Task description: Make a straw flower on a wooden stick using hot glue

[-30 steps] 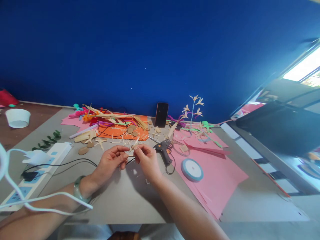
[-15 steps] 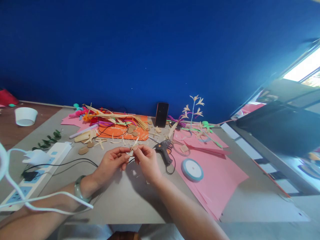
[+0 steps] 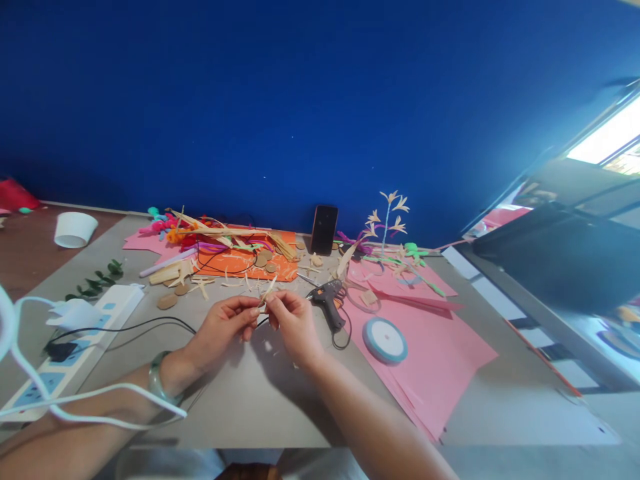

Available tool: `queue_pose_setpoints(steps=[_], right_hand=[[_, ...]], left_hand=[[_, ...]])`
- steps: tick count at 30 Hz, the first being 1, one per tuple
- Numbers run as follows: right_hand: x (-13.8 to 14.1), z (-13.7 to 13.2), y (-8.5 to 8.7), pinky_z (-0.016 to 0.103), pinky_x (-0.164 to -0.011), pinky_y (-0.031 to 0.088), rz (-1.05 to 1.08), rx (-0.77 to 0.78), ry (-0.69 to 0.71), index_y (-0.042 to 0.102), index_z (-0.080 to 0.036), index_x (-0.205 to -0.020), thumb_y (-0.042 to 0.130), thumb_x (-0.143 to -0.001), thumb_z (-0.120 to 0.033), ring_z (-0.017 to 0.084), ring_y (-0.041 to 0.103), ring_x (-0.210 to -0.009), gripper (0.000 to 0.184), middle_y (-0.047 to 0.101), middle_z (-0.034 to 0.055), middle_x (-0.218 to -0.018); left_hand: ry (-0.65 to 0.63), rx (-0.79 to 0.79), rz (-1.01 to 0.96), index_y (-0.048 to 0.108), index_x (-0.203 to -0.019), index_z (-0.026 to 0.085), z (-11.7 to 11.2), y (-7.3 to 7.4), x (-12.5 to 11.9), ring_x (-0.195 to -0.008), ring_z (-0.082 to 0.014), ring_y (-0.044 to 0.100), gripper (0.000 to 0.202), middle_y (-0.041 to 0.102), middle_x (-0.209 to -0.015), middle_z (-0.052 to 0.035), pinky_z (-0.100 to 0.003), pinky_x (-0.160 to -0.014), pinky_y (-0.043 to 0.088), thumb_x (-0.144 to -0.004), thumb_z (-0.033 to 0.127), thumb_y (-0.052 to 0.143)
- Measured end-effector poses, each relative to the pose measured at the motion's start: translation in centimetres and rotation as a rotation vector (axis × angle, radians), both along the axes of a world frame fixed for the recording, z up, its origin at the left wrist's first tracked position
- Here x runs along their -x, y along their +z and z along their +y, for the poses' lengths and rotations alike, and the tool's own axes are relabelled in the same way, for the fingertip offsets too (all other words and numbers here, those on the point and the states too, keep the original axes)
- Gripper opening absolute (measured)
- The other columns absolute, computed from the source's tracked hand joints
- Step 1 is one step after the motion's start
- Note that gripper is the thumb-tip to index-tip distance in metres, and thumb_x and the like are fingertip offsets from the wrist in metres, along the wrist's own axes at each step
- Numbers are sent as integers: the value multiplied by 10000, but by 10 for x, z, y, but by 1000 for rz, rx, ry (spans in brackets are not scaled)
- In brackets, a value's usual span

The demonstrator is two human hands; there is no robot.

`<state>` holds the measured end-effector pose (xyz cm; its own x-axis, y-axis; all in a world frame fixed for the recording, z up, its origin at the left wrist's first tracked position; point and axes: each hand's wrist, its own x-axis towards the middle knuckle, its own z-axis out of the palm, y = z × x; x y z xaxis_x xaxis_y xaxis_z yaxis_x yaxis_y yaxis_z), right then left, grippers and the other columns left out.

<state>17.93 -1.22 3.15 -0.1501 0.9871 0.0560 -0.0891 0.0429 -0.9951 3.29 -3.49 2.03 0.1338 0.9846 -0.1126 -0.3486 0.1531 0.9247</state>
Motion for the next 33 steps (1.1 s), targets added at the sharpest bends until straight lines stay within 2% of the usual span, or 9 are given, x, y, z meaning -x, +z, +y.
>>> queue_pose_setpoints(steps=[9,15,25,33], right_hand=[[0,2,-4,228,-468,281,33,44,36,611,-160,-679,685,-776,-447,75,367,-447,311,465,-54,-497],[0,3,-3,225,-460,260,61,67,64,601,-162,-673,688,-766,-468,65,350,-449,331,488,-46,-545],[2,-1,3,226,-472,278,-32,-5,-5,613,-161,-698,669,-793,-427,74,366,-457,288,474,-50,-518],[1,-2,7,225,-473,283,-75,-19,19,580,-166,-643,647,-807,-428,74,365,-443,316,442,-60,-473]], left_hand=[[-15,51,-79,665,-856,125,4,-7,-1,-404,-53,492,258,595,-571,26,-174,-408,350,-688,302,750],[-15,66,-96,666,-866,126,4,-7,-1,-406,-52,491,254,594,-571,25,-173,-411,355,-692,291,748],[10,39,-80,670,-871,129,3,-6,-2,-411,-57,498,244,595,-577,24,-176,-416,368,-701,289,740],[4,57,-77,668,-825,129,4,-7,-1,-409,-53,490,223,591,-565,23,-172,-413,353,-698,296,744]])
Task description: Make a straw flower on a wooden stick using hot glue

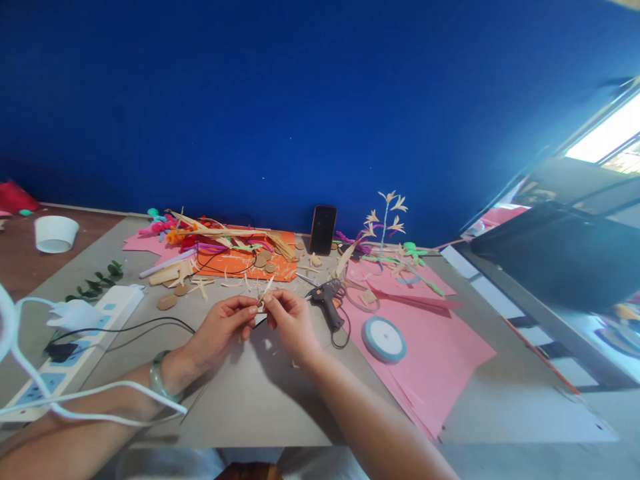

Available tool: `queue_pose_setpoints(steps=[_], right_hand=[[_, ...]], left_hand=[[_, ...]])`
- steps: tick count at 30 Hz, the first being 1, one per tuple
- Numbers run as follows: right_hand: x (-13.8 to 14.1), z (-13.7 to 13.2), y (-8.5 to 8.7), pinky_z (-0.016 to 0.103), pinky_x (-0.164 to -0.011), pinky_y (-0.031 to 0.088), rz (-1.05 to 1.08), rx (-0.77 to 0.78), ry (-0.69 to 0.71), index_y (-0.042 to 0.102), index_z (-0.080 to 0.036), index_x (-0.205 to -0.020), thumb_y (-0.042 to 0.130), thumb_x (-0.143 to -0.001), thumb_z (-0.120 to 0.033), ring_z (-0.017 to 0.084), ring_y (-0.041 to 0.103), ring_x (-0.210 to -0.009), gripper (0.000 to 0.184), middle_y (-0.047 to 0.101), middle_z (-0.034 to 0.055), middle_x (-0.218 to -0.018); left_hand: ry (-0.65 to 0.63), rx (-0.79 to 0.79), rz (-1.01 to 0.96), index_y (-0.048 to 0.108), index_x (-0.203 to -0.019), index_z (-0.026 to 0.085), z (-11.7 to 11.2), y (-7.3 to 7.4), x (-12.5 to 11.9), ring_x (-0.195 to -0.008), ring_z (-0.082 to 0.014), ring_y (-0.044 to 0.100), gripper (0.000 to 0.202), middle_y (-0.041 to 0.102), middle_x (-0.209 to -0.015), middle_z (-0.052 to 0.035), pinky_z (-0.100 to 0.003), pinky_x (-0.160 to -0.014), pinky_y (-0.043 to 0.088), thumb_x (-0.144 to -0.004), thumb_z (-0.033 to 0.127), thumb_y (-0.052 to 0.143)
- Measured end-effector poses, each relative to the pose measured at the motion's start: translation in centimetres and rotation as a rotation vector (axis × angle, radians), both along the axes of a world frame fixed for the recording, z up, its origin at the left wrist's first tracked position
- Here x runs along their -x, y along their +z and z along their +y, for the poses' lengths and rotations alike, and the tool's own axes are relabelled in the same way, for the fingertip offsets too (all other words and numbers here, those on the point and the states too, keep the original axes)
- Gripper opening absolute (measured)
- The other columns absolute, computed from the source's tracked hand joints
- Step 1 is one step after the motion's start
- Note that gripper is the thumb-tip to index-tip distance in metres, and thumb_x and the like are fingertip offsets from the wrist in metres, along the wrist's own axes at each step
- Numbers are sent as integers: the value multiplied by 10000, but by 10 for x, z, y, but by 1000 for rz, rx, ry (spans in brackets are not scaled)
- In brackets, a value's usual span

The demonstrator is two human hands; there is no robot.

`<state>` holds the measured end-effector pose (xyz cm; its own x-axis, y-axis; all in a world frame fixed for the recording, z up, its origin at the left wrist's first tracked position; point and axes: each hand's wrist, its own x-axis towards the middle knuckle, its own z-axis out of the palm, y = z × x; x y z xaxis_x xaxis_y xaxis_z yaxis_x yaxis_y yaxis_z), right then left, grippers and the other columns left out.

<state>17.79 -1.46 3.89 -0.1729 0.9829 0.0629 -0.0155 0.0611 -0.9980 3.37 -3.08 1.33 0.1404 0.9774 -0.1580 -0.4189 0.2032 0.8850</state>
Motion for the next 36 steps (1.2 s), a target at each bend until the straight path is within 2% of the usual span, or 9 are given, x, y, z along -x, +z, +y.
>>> queue_pose_setpoints(steps=[9,15,18,20,23,26,29,32,36], right_hand=[[2,3,-7,224,-449,304,83,44,-5,687,-166,-773,667,-749,-375,65,399,-449,211,572,-20,-613],[-10,13,3,233,-479,344,-79,-87,-160,686,-169,-917,605,-761,-326,73,421,-467,235,609,-3,-686],[-30,19,24,246,-501,356,-408,-253,-256,671,-164,-885,565,-800,-355,106,461,-496,234,602,5,-638],[-47,22,38,264,-557,377,-805,-364,-248,672,-180,-827,565,-806,-356,137,529,-569,207,648,35,-709],[-71,28,50,287,-577,355,-1447,-235,-197,667,-184,-719,594,-783,-357,207,598,-667,198,676,81,-742],[-86,31,50,295,-604,365,-1702,-100,-96,683,-174,-773,628,-755,-326,247,635,-741,162,697,118,-805],[-83,28,42,297,-621,389,-1532,-132,-105,688,-185,-784,633,-762,-335,240,635,-748,161,704,98,-797],[-59,18,32,294,-603,430,-930,-208,-14,693,-192,-871,633,-784,-404,190,614,-651,237,703,60,-770],[-21,11,21,279,-535,428,-245,-25,104,692,-173,-921,707,-734,-421,114,527,-498,311,663,12,-715]], left_hand=[[7,15,-45,657,-845,138,3,-3,2,-415,-51,479,245,580,-557,33,-171,-422,350,-695,309,746],[82,25,-106,631,-832,150,11,-2,7,-397,-49,451,298,559,-525,50,-168,-404,313,-637,318,779],[131,33,-111,620,-844,156,15,-4,8,-397,-50,452,327,567,-537,50,-173,-407,312,-620,328,785],[151,45,-114,614,-848,161,17,-6,9,-407,-53,465,339,572,-550,48,-176,-413,315,-615,338,786],[163,47,-121,607,-855,163,17,-8,9,-422,-57,476,347,568,-558,50,-179,-421,320,-619,350,780],[163,32,-140,598,-866,163,16,-6,9,-429,-56,481,338,564,-566,56,-182,-431,333,-634,340,769],[139,38,-163,592,-876,164,14,-3,8,-437,-58,494,328,561,-574,58,-181,-438,338,-647,327,762],[75,46,-190,585,-875,167,10,0,6,-442,-60,499,313,553,-572,61,-177,-442,337,-660,315,758],[-18,40,-201,582,-857,169,4,3,3,-432,-56,486,262,538,-560,65,-176,-446,345,-691,293,742]])
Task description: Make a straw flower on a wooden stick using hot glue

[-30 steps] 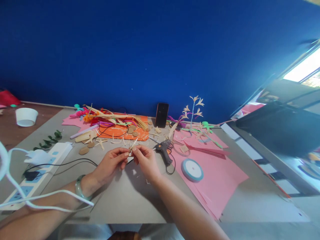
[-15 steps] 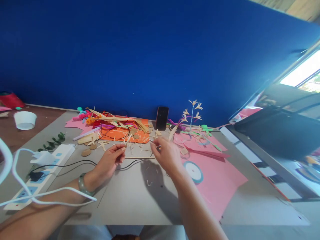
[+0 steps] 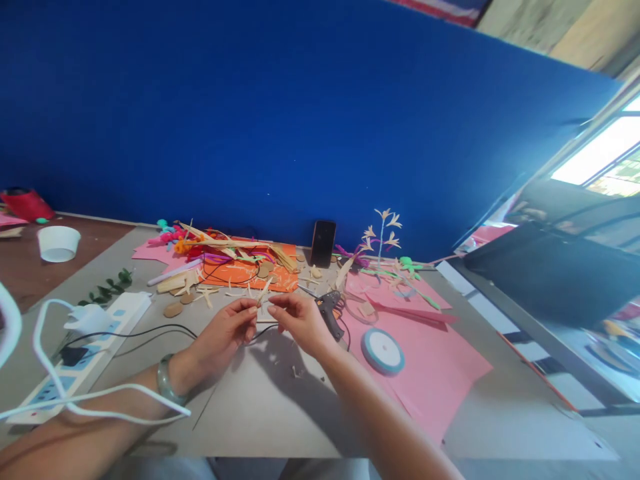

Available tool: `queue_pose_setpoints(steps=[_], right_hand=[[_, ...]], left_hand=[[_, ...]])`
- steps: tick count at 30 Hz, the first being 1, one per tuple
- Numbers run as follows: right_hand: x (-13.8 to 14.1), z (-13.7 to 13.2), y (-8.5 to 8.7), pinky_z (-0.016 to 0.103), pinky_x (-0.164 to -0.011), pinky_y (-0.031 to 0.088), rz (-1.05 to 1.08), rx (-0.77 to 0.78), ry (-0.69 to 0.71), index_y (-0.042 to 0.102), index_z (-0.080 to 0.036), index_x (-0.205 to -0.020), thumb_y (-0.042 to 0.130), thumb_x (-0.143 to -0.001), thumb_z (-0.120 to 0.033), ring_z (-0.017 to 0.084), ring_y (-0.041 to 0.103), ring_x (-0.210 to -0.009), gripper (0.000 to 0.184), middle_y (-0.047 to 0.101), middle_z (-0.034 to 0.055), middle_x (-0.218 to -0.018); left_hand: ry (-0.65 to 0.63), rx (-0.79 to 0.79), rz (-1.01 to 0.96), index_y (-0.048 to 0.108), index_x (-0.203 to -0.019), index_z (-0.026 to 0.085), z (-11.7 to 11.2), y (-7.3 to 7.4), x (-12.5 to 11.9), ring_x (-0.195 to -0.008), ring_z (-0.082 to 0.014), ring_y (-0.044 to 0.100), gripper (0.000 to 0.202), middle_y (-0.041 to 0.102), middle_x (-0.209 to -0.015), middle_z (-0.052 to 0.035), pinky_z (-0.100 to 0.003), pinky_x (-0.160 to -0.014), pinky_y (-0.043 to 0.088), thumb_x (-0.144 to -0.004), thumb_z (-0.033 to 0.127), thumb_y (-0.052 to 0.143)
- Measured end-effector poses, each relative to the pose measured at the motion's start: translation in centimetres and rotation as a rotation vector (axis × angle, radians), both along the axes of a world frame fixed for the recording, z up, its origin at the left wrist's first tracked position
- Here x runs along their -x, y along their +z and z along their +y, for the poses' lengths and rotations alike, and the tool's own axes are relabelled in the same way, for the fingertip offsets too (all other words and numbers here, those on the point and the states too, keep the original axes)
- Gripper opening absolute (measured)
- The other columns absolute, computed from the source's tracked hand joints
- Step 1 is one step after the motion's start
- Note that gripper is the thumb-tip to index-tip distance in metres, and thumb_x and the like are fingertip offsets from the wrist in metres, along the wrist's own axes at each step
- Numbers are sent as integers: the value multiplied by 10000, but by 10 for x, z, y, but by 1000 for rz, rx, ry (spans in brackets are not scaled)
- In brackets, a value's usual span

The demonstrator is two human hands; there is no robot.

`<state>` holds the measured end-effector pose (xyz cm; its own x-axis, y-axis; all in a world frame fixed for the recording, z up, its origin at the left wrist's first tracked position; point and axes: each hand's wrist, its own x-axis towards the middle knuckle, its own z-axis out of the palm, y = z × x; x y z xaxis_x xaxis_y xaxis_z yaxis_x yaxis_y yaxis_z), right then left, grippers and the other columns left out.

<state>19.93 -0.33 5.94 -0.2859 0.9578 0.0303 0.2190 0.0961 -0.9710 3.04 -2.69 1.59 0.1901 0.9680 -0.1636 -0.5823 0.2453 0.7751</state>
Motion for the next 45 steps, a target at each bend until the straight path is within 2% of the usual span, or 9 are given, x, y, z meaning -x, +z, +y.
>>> queue_pose_setpoints(steps=[4,7,22,32,35,37,39,42,45], right_hand=[[16,5,-7,224,-471,331,346,150,5,689,-169,-794,755,-699,-359,58,424,-455,223,595,-34,-625],[17,8,-9,212,-446,270,468,208,2,670,-171,-723,777,-676,-333,42,384,-439,200,575,-44,-608],[18,12,-21,224,-447,242,443,166,-37,580,-184,-651,776,-672,-350,66,363,-438,257,478,-69,-494],[18,11,-22,237,-461,312,407,195,-17,687,-169,-785,705,-710,-428,77,413,-467,270,619,6,-678],[4,15,-15,252,-496,350,134,29,-77,676,-183,-814,681,-721,-403,99,453,-487,239,627,7,-675],[-14,19,-3,270,-537,374,-265,-166,-132,668,-190,-779,648,-742,-386,135,503,-538,200,638,22,-675],[-35,25,9,290,-587,377,-803,-290,-192,660,-197,-734,623,-760,-367,184,564,-635,177,656,55,-710],[-63,32,17,317,-617,380,-1372,-146,-229,659,-185,-739,620,-758,-369,259,626,-733,190,670,107,-759],[-78,35,7,321,-654,390,-1534,-85,-137,659,-176,-797,634,-751,-366,278,648,-803,196,684,128,-836]], left_hand=[[-57,-7,5,585,-831,165,-2,0,-1,-425,-48,482,230,558,-583,55,-175,-447,345,-713,298,730],[-69,3,5,586,-814,162,-2,0,-2,-419,-51,485,218,563,-575,50,-176,-435,327,-714,291,731],[-46,5,53,613,-814,148,-2,-4,-4,-399,-60,489,256,580,-568,35,-185,-411,330,-678,306,762],[-9,-23,81,608,-811,149,-1,-3,-3,-414,-58,484,253,565,-554,43,-187,-438,366,-694,322,750],[21,2,88,599,-831,157,1,-5,-2,-417,-57,481,280,563,-553,47,-183,-434,348,-679,334,754],[47,17,93,591,-847,164,2,-7,-1,-425,-55,482,286,557,-557,52,-176,-433,339,-683,339,746],[73,35,93,581,-859,169,4,-9,0,-428,-54,483,290,542,-552,61,-170,-429,329,-685,338,739],[102,70,97,566,-869,172,5,-11,0,-429,-51,491,308,543,-571,65,-164,-426,327,-671,330,741],[110,79,97,559,-873,169,6,-10,0,-427,-48,497,322,554,-598,63,-164,-421,328,-660,324,744]])
